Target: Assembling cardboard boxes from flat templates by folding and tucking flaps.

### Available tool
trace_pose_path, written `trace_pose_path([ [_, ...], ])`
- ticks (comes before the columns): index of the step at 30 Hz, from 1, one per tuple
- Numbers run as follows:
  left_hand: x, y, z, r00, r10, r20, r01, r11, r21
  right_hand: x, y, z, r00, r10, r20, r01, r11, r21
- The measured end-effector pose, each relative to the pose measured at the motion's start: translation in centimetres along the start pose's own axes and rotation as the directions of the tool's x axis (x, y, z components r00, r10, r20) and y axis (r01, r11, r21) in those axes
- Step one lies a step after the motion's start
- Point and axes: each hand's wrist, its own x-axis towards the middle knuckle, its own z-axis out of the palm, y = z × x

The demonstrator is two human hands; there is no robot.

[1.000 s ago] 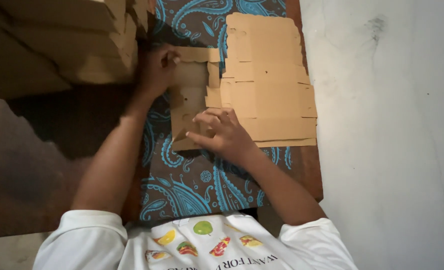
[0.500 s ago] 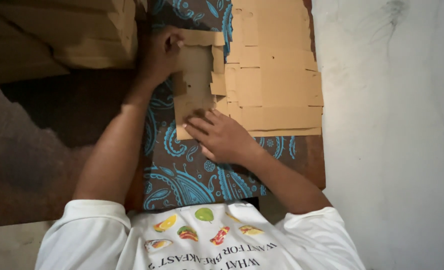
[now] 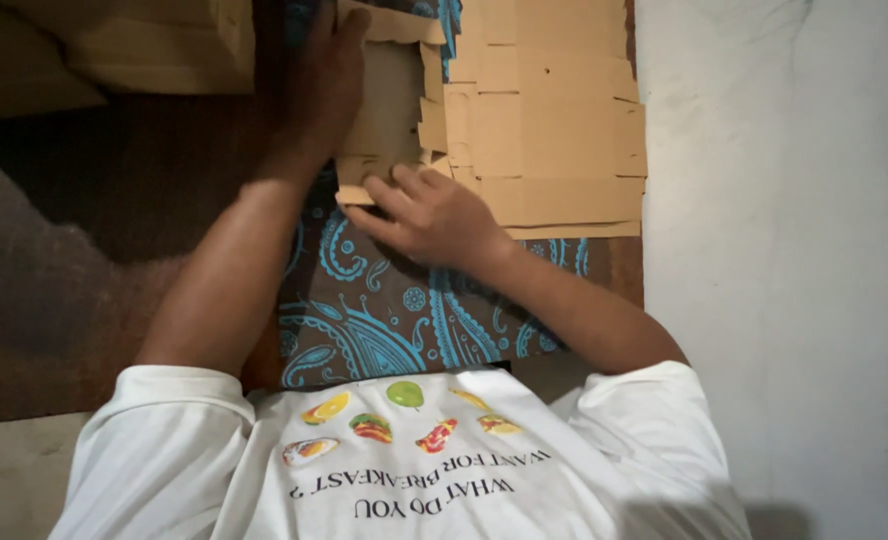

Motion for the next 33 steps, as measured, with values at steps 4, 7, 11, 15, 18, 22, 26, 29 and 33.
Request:
trace_pose_path([
  [4,0.0,-2.6,2.2,0.989,-0.129,0.072,0.141,0.971,-0.192,0.7,2.8,0.0,0.971,0.095,0.219,-0.136,0.974,0.180],
  [7,-0.6,-5.4,4.5,0.996,-0.075,0.037,0.084,0.878,-0.471,3.5,5.7,-3.1,0.785,0.152,0.601,-0.467,0.783,0.412],
  [11,0.5,-3.6,0.4,1.000,0.012,-0.018,-0.018,0.941,-0.339,3.8,9.1,-0.9,0.712,0.081,0.697,-0.558,0.668,0.492],
  [15,0.5,-3.8,-0.6,0.996,0.080,-0.028,-0.085,0.928,-0.362,3.7,12.7,2.4,0.783,-0.016,0.621,-0.483,0.615,0.624],
  [18,0.6,-3.3,-1.5,0.994,0.108,0.000,-0.096,0.889,-0.448,3.3,14.2,4.7,0.762,0.050,0.646,-0.521,0.641,0.564],
  [22,0.6,-5.0,0.1,0.991,0.135,-0.008,-0.124,0.880,-0.459,3.9,14.1,6.2,0.836,0.144,0.529,-0.462,0.704,0.539],
  [26,0.9,-3.9,-1.8,0.988,0.150,-0.030,-0.147,0.879,-0.453,4.0,11.8,6.3,0.928,0.241,0.285,-0.331,0.884,0.330],
  [29,0.6,-5.7,0.3,0.996,0.085,-0.017,-0.084,0.895,-0.438,4.1,11.2,6.0,0.926,0.274,0.261,-0.347,0.889,0.298],
  [33,0.6,-5.3,0.6,0.999,-0.027,-0.036,0.012,0.925,-0.380,3.8,11.2,7.2,0.979,0.203,-0.007,-0.196,0.954,0.229],
])
